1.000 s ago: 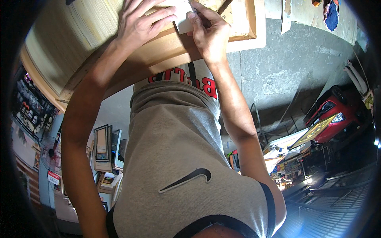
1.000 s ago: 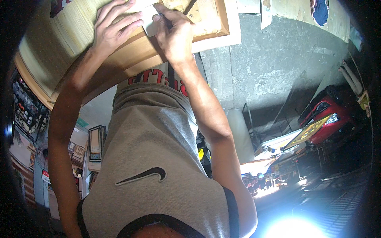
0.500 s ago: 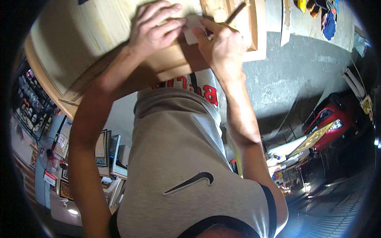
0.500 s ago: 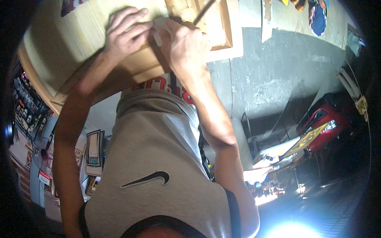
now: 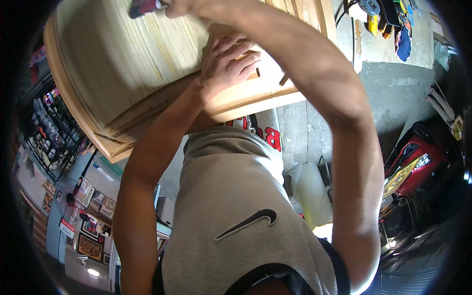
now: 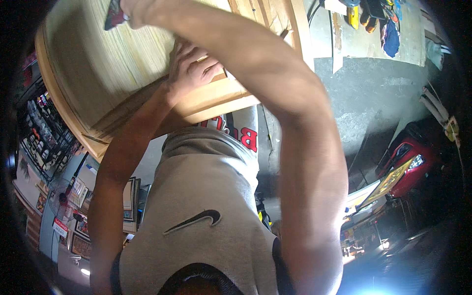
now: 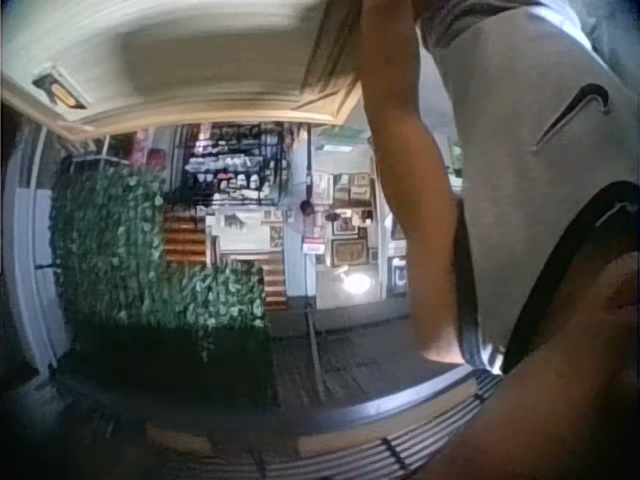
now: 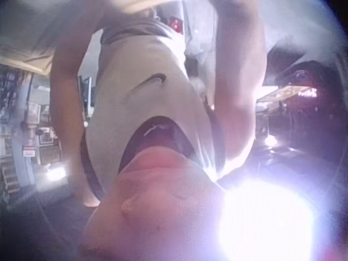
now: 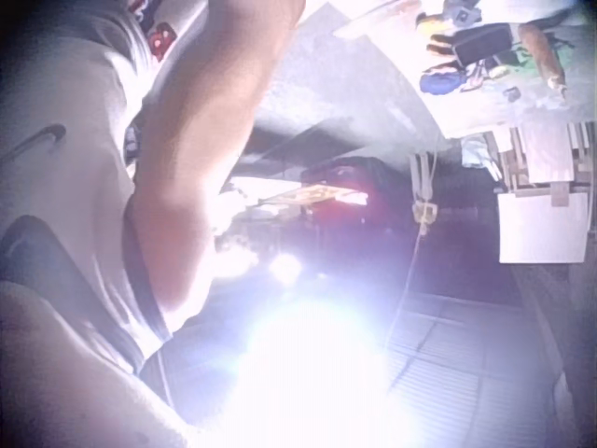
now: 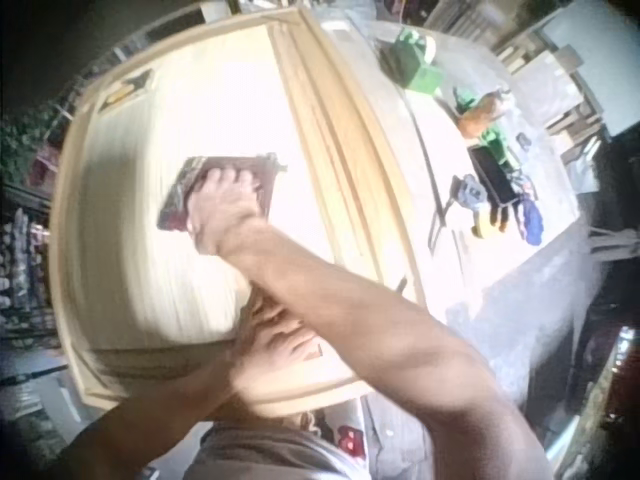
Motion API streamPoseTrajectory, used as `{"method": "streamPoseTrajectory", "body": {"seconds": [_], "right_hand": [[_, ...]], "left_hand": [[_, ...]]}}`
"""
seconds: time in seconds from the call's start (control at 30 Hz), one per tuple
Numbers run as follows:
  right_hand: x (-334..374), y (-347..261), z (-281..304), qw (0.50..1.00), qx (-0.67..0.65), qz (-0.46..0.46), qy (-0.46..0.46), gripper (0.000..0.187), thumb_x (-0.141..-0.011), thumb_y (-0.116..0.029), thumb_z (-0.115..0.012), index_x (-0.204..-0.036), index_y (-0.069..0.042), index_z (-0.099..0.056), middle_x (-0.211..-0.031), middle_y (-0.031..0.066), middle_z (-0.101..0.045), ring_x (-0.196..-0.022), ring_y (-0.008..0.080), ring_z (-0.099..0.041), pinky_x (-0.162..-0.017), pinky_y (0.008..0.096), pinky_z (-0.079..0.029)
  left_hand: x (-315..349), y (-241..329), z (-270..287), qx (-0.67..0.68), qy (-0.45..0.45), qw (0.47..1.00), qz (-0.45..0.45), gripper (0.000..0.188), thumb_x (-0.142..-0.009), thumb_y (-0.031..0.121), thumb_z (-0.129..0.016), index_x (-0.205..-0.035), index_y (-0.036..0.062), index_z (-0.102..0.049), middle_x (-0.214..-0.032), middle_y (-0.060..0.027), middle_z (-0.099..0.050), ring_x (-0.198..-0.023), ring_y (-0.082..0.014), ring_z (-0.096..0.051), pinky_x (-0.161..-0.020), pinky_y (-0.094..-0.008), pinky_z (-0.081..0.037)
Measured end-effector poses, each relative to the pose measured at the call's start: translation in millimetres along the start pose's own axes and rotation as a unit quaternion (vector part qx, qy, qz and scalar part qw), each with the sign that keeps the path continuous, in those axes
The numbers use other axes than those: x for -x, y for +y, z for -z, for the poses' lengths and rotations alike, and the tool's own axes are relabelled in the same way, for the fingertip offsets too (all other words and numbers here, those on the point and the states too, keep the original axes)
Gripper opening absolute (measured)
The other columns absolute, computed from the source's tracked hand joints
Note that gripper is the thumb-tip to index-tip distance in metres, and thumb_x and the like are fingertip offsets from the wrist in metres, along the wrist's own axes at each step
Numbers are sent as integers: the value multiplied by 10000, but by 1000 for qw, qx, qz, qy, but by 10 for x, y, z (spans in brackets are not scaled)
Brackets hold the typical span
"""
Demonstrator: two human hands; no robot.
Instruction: The person assembles a wooden frame by attaching small wooden pieces to the edges using a nail gun. They repeatedly position the pieces, fire nails, and adjust the frame on a workbench.
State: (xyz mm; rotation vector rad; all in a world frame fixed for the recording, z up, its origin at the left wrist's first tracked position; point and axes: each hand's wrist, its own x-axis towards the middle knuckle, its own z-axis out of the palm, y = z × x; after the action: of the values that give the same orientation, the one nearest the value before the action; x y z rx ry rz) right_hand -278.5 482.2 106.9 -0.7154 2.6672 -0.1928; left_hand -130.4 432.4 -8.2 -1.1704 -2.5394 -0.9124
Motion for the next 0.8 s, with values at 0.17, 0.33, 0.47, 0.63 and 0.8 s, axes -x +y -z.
{"method": "streamPoseTrajectory", "body": {"seconds": [0.17, 0.33, 0.47, 0.63, 0.8], "right_hand": [[1218, 697, 478, 813, -575, 15, -94, 683, -825, -123, -569, -1451, 58, -363, -1319, 256, -519, -1050, 286, -611, -814, 385, -524], [2502, 257, -334, 782, -557, -223, 171, 327, -822, -43, -701, -1112, 43, -578, -842, 133, -695, -740, 165, -671, -633, 342, -557], [2945, 117, -839, 778, -517, -337, 117, 248, -794, -85, -700, -1014, -12, -612, -740, 80, -646, -658, 140, -616, -624, 304, -514], [2914, 5, -1039, 789, -510, -327, 100, 338, -769, -69, -643, -1096, 6, -597, -722, 124, -638, -636, 170, -621, -647, 335, -519], [2777, -21, -940, 801, -492, -327, 94, 248, -787, -16, -619, -1034, -2, -610, -742, 51, -628, -642, 90, -547, -609, 267, -468]], "left_hand": [[-6, 17, -28, 14, 27, 1000, 5, 143, -757, 251, -761, -857, 160, -715, -1051, 6, -654, -1104, -208, -562, -903, -392, -436], [43, -14, -72, 0, 25, 1000, -7, 195, -697, 232, -789, -867, 163, -723, -1023, 7, -649, -1121, -224, -550, -929, -401, -438], [87, -46, -61, -15, -3, 1000, -6, 211, -673, 168, -769, -870, 146, -700, -1088, 15, -636, -1160, -211, -532, -967, -409, -429], [88, -67, -30, -9, -31, 999, -9, 303, -609, 114, -753, -907, 139, -705, -1231, 8, -629, -1197, -210, -524, -1002, -407, -421], [77, -49, 2, 0, -43, 999, -2, 419, -595, 115, -763, -1010, 154, -726, -1270, 7, -624, -1220, -207, -514, -1021, -400, -415]]}}
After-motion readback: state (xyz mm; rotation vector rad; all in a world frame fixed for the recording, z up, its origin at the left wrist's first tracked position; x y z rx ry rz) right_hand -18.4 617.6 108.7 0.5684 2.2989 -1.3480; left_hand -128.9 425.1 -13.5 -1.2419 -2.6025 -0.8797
